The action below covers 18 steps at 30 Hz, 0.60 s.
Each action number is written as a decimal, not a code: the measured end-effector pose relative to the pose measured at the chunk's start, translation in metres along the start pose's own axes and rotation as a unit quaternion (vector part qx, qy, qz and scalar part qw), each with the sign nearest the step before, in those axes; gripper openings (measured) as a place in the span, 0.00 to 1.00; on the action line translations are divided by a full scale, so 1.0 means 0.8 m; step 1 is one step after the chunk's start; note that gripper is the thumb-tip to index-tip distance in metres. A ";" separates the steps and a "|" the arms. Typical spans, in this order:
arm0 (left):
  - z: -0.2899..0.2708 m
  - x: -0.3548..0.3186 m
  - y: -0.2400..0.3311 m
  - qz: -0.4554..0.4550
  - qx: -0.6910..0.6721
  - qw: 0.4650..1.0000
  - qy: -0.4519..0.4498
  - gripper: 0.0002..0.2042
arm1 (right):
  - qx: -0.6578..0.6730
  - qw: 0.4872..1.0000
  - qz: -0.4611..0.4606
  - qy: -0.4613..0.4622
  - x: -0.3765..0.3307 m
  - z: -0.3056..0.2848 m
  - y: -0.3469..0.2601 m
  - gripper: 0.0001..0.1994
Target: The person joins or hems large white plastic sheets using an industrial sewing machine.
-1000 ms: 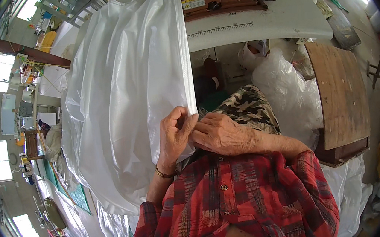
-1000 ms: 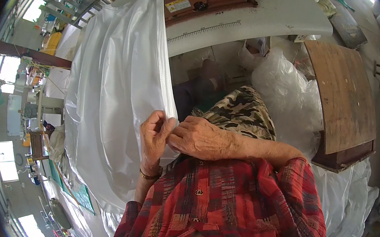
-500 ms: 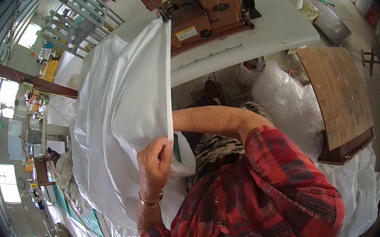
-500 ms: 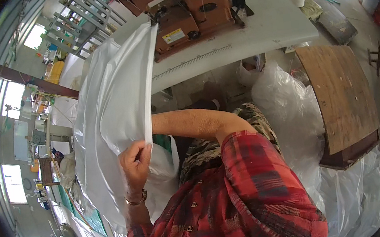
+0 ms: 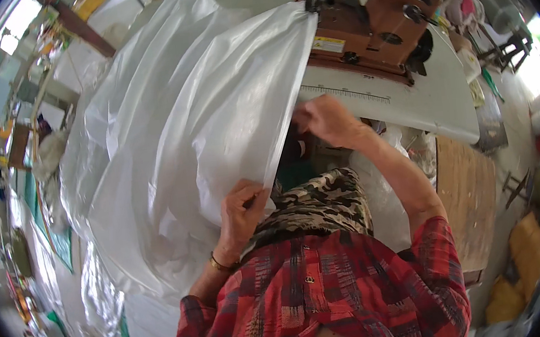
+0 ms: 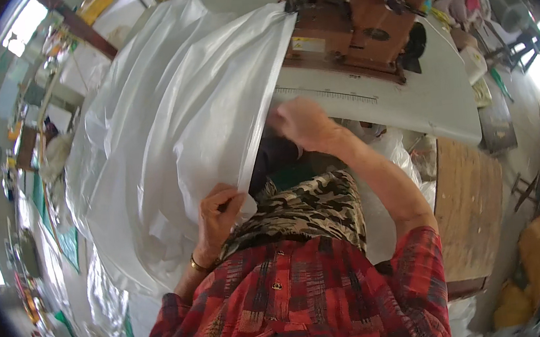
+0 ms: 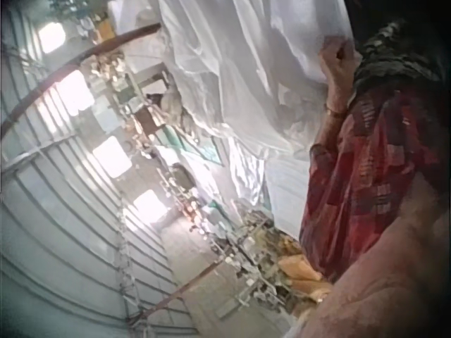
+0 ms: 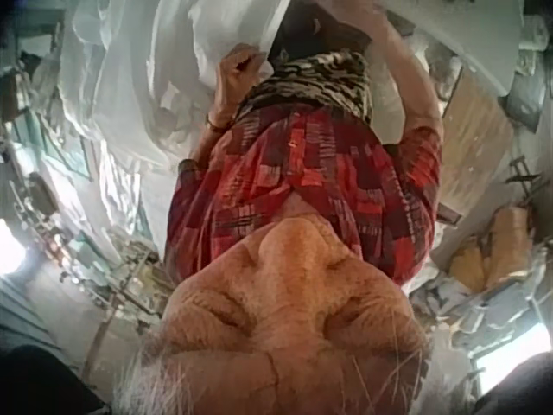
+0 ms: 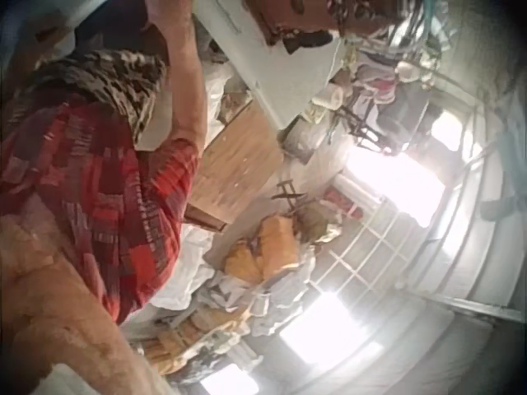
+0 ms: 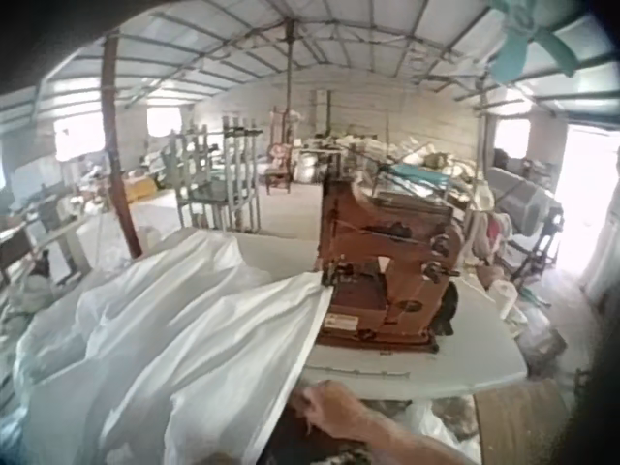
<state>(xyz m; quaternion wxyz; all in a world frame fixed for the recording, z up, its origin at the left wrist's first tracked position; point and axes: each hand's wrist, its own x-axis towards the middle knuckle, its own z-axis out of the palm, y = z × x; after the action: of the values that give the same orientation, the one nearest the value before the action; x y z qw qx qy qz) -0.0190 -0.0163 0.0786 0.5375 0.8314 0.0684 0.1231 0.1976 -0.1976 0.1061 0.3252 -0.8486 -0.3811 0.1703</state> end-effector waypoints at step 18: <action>0.018 -0.012 0.023 0.059 -0.053 0.992 0.095 0.19 | -0.270 0.879 -0.379 0.103 -0.015 -0.005 -0.064 0.13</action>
<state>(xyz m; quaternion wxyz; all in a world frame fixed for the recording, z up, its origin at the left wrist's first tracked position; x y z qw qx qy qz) -0.0247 -0.0388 0.0888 0.5638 0.7887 0.0636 0.2368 0.1643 -0.1823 0.1445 0.1609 -0.7072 -0.6688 -0.1635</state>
